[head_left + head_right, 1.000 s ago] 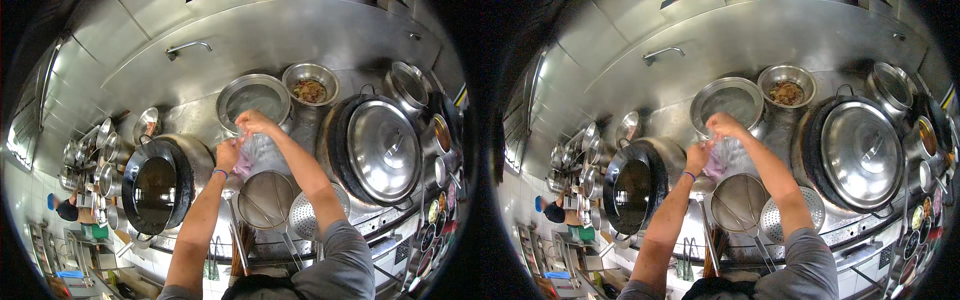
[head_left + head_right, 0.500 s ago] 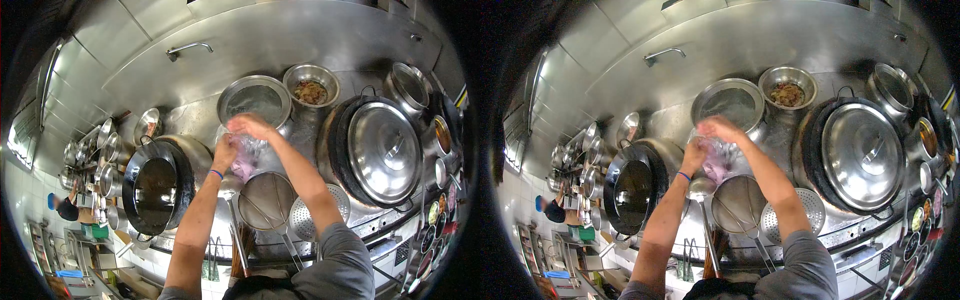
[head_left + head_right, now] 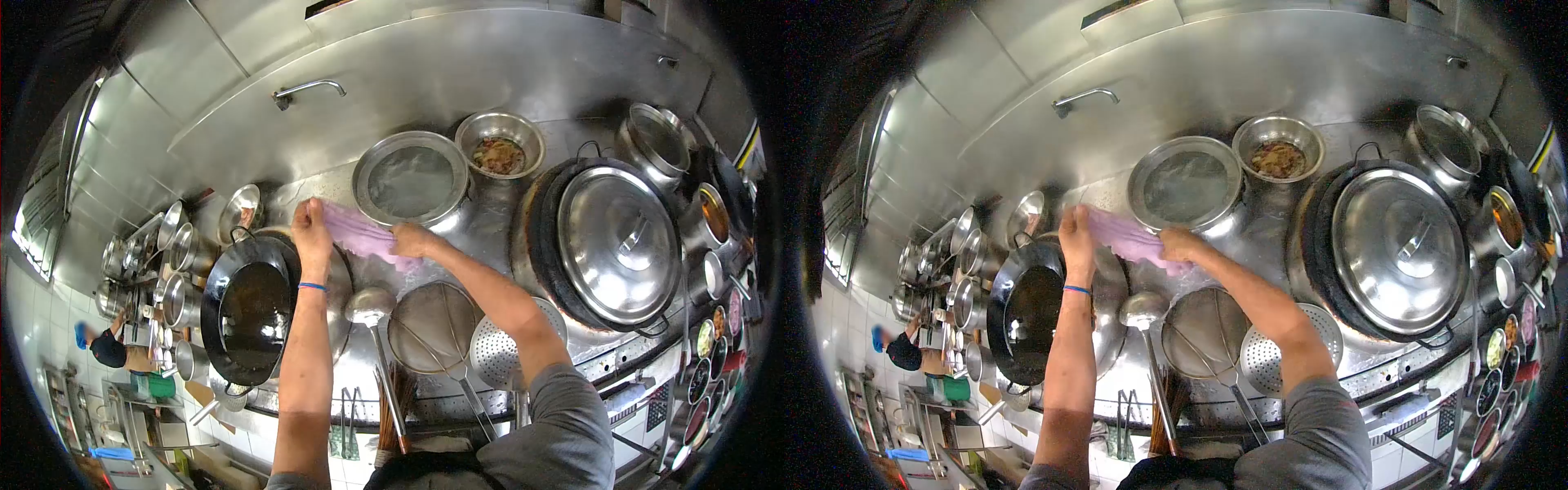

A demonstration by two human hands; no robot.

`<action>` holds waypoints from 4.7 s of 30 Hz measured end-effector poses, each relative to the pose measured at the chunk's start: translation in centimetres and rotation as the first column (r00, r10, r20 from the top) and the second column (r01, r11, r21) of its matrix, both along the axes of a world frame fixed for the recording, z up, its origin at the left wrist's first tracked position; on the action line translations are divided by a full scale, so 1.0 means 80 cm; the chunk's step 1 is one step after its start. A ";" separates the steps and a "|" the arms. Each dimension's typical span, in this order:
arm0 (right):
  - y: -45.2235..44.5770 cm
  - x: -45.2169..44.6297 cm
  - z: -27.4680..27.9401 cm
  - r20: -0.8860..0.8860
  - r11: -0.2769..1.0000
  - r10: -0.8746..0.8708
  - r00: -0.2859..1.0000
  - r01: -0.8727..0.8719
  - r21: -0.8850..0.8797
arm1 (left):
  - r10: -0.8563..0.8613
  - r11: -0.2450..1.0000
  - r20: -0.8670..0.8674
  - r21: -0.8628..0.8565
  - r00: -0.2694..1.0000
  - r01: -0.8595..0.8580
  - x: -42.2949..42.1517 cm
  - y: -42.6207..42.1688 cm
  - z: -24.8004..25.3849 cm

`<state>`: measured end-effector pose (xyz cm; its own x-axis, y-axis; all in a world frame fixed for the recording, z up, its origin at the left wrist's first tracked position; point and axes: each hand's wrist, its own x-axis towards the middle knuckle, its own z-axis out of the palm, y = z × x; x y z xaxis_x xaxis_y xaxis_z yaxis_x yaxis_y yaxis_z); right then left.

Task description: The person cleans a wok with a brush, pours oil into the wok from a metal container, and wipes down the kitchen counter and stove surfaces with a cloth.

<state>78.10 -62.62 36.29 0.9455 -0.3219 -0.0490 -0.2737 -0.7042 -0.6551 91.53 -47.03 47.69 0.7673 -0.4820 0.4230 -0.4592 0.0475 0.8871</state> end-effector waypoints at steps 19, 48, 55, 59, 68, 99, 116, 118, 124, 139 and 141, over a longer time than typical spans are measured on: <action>-0.016 -0.040 0.101 0.367 0.733 -0.251 0.895 -0.072 0.677 | -0.315 0.802 -0.842 0.010 0.437 0.597 -0.107 0.011 -0.123; -0.098 0.039 0.008 0.051 0.334 0.209 0.977 -0.120 0.935 | -0.285 0.950 -0.939 -0.303 -0.194 0.073 -0.083 -0.060 -0.135; -0.128 0.040 0.046 0.114 0.968 -0.176 0.978 0.151 0.199 | -0.373 0.870 -0.829 -0.468 -0.417 0.154 -0.017 -0.059 -0.243; -0.148 0.043 -0.023 0.487 0.645 -0.581 0.652 0.734 -0.212 | -0.454 0.743 -0.753 -0.615 -0.476 0.264 -0.035 -0.038 -0.205; -0.090 0.025 0.030 0.056 0.561 0.243 0.968 -0.187 0.807 | -0.364 0.918 -0.931 -0.360 -0.002 0.166 -0.054 -0.068 -0.200; 0.063 -0.090 0.077 0.304 0.900 0.360 0.882 -0.243 -0.362 | -0.332 0.244 -0.812 0.419 0.481 0.875 -0.090 0.023 -0.015; 0.038 -0.042 0.016 0.100 0.970 0.128 0.987 -0.103 -0.219 | -0.567 0.408 0.373 0.902 0.734 -0.142 -0.105 0.009 -0.061; 0.022 -0.029 -0.007 -0.013 0.976 0.215 0.976 -0.215 0.030 | -0.590 0.386 0.411 0.899 0.695 -0.205 -0.103 0.005 -0.060; -0.012 -0.028 -0.004 -0.257 0.869 0.279 0.925 -0.129 0.478 | -0.576 0.533 0.588 0.797 0.568 -0.284 -0.085 -0.008 -0.078; 0.073 -0.097 0.098 0.453 0.651 0.464 0.761 0.053 -0.757 | -0.269 0.107 -0.915 0.282 0.301 0.953 -0.062 0.016 0.016; 0.069 -0.092 0.107 0.423 0.621 0.453 0.785 0.062 -0.781 | -0.318 0.144 -0.851 0.392 0.417 0.909 -0.075 0.013 0.026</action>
<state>70.74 -57.08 44.84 0.7525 0.1970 0.6284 0.1455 -0.9804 0.1332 85.53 -46.03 49.78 -0.1186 -0.7094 -0.6947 -0.1501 -0.6788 0.7188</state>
